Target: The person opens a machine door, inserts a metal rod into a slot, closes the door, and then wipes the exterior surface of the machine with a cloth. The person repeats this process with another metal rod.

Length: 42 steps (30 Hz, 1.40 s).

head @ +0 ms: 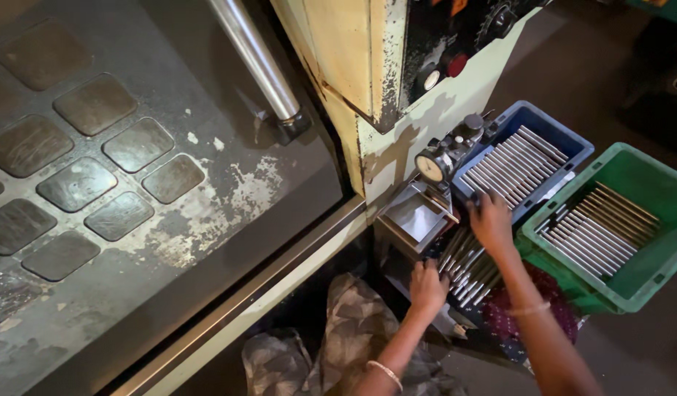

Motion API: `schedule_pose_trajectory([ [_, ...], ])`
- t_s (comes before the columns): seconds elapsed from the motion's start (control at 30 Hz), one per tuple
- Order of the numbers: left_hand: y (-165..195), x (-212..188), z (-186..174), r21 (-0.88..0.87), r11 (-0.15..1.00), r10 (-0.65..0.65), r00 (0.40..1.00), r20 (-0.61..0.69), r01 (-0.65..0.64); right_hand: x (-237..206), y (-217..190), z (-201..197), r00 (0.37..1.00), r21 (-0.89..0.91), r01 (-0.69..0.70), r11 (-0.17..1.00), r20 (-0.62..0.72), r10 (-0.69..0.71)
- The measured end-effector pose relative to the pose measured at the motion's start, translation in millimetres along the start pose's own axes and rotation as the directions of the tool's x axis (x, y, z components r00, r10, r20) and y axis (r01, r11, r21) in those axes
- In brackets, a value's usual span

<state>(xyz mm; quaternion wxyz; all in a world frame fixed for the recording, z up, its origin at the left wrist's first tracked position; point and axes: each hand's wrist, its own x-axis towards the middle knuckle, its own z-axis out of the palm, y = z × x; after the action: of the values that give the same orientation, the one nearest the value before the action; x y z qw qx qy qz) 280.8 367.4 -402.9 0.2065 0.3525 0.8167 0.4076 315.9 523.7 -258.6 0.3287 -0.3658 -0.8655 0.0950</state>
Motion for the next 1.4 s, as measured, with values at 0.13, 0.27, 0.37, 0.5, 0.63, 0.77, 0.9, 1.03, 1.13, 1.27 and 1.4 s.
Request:
schedule_pose_trajectory([
  [0.13,-4,1,4,0.112,0.993,-0.027,1.000,0.009,0.026,-44,-7,-12,0.998,0.193,0.060,0.979,-0.029,-0.055],
  [0.27,-12,7,6,0.046,0.998,-0.054,0.998,0.045,0.052,-90,-8,-12,0.969,0.276,-0.225,0.934,0.161,0.186],
  [0.37,-14,8,2,-0.007,1.000,-0.011,1.000,0.016,0.011,-115,-2,-6,0.911,0.379,-0.403,0.833,0.255,0.325],
  [0.5,-1,6,-10,0.143,0.989,0.041,0.999,-0.002,-0.040,-134,6,6,0.857,0.500,-0.516,0.695,0.307,0.414],
  [0.63,31,-23,-48,0.030,0.999,0.039,0.999,0.003,-0.039,-138,8,17,0.474,0.500,-0.857,0.125,0.669,0.572],
  [0.77,67,-60,-107,-0.106,0.972,0.196,0.972,-0.128,-0.210,-137,-11,27,0.342,0.460,-0.790,-0.405,0.879,0.332],
  [0.9,98,-86,-157,-0.165,0.900,0.354,0.897,-0.264,-0.404,-147,-47,21,0.224,0.409,-0.735,-0.541,0.899,0.377],
  [1.03,122,-102,-184,-0.087,0.833,0.487,0.798,-0.354,-0.547,-146,-83,14,0.416,0.300,-0.585,-0.753,0.908,0.039],
  [1.13,130,-111,-199,-0.108,0.826,0.483,0.794,-0.369,-0.553,-146,-97,4,0.407,0.178,-0.528,-0.831,0.911,-0.063],
  [1.27,137,-116,-213,-0.134,0.818,0.459,0.775,-0.434,-0.560,-142,-110,-7,0.368,0.209,-0.545,-0.812,0.930,-0.008],
  [1.4,138,-121,-233,-0.358,0.807,0.299,0.847,-0.439,-0.470,-143,-127,-32,0.494,0.366,-0.528,-0.766,0.866,0.073],
])
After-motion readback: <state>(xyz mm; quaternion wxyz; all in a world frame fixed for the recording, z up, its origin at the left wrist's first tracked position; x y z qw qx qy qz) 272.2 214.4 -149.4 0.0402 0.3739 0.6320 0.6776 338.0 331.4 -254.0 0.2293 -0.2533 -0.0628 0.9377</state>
